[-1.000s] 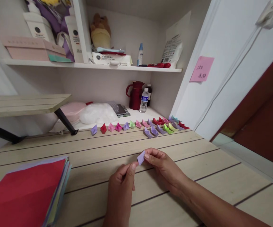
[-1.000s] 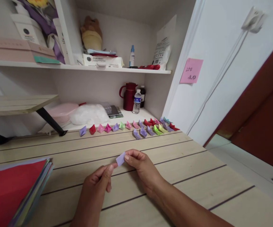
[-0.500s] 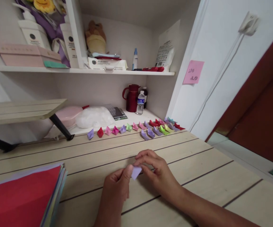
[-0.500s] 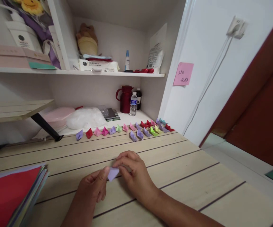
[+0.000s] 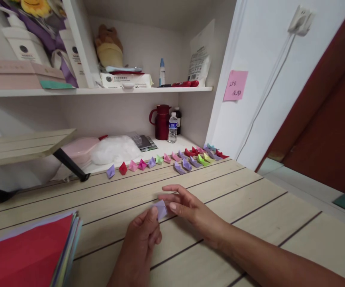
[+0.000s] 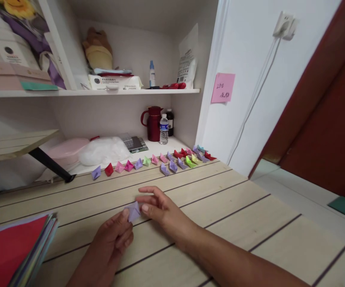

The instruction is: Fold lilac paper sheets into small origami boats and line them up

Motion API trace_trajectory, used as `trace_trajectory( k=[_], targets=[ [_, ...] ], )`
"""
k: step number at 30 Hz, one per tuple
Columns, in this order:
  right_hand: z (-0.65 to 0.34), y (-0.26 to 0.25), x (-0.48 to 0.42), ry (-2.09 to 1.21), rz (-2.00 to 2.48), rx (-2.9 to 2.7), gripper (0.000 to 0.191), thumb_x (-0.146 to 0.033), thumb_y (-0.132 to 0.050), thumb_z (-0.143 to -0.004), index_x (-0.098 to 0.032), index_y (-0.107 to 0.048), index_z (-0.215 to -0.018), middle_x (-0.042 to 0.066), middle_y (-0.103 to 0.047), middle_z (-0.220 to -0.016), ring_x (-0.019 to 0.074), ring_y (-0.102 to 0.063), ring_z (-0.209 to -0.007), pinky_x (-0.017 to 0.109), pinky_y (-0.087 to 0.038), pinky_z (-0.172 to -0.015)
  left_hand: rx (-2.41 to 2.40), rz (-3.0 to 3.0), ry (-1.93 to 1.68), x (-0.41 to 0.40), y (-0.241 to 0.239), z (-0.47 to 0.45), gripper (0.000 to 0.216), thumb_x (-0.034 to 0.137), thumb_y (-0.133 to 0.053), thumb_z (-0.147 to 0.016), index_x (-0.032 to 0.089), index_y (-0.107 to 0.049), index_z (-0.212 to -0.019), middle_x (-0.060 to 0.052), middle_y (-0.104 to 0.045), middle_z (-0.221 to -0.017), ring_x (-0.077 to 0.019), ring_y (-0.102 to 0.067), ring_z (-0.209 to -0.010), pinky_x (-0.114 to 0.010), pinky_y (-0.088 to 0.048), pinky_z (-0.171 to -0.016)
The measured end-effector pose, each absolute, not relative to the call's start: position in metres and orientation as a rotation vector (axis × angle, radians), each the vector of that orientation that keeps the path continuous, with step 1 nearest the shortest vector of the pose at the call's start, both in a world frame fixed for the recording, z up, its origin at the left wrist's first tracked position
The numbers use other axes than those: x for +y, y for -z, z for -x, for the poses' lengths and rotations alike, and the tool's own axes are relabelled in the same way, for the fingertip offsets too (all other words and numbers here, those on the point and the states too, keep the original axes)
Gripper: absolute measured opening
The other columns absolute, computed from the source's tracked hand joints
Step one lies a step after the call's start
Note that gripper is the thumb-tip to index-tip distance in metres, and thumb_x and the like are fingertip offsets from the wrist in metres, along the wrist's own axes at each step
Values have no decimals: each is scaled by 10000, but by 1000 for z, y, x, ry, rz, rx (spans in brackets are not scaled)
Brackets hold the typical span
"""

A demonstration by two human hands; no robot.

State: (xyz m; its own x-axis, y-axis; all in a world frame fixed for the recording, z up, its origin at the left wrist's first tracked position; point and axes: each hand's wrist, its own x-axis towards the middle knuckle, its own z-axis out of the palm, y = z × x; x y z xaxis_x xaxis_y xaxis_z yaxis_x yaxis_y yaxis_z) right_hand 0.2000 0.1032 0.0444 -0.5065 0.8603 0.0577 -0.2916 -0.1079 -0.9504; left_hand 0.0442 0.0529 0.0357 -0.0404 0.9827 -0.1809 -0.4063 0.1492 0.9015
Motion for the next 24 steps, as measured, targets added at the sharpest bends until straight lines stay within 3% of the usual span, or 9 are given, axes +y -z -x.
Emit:
trace_trajectory(
  k=[3, 6, 9, 14, 21, 24],
  targets=[
    [-198, -47, 100, -1791, 667, -1256, 405, -406, -833, -740, -207, -681, -1058, 3, -682, -821, 147, -596, -765, 286, -418, -778, 940, -686, -1269, 51, -38, -47, 473, 513, -816, -657, 208, -460, -588, 131, -226, -501, -41, -139, -467, -215, -243, -480],
    [-197, -47, 100, -1781, 667, -1196, 373, -375, -870, -694, -178, -703, -963, -20, -650, -701, 124, -567, -677, 260, -406, -718, 901, -627, -1257, 50, -36, -48, 498, 481, -844, -638, 216, -424, -602, 128, -237, -518, -41, -159, -476, -211, -259, -486],
    [-195, -46, 100, -1834, 682, -1085, 414, -343, -908, -630, -176, -703, -949, -24, -658, -678, 123, -574, -655, 253, -410, -702, 885, -569, -1274, 49, -35, -48, 519, 483, -858, -623, 221, -409, -624, 129, -232, -542, -42, -162, -486, -206, -266, -486],
    [-193, -41, 102, -1829, 752, -942, 458, -340, -934, -555, -190, -694, -916, -17, -676, -687, 135, -588, -652, 255, -414, -681, 854, -543, -1329, 49, -36, -49, 491, 479, -851, -639, 208, -443, -633, 98, -349, -592, -51, -248, -526, -222, -340, -543],
    [-193, -38, 102, -1772, 749, -1089, 377, -365, -886, -641, -187, -694, -912, -14, -638, -672, 131, -550, -646, 254, -404, -665, 861, -536, -1338, 51, -30, -51, 435, 379, -878, -626, 191, -486, -615, 113, -321, -552, -46, -220, -513, -221, -309, -536],
    [-196, -43, 103, -1632, 784, -1280, 332, -414, -852, -680, -212, -716, -905, 18, -651, -818, 172, -578, -780, 293, -437, -746, 834, -517, -1331, 54, -29, -49, 434, 393, -899, -588, 183, -526, -655, 122, -310, -546, -36, -203, -502, -209, -277, -516]
  ],
)
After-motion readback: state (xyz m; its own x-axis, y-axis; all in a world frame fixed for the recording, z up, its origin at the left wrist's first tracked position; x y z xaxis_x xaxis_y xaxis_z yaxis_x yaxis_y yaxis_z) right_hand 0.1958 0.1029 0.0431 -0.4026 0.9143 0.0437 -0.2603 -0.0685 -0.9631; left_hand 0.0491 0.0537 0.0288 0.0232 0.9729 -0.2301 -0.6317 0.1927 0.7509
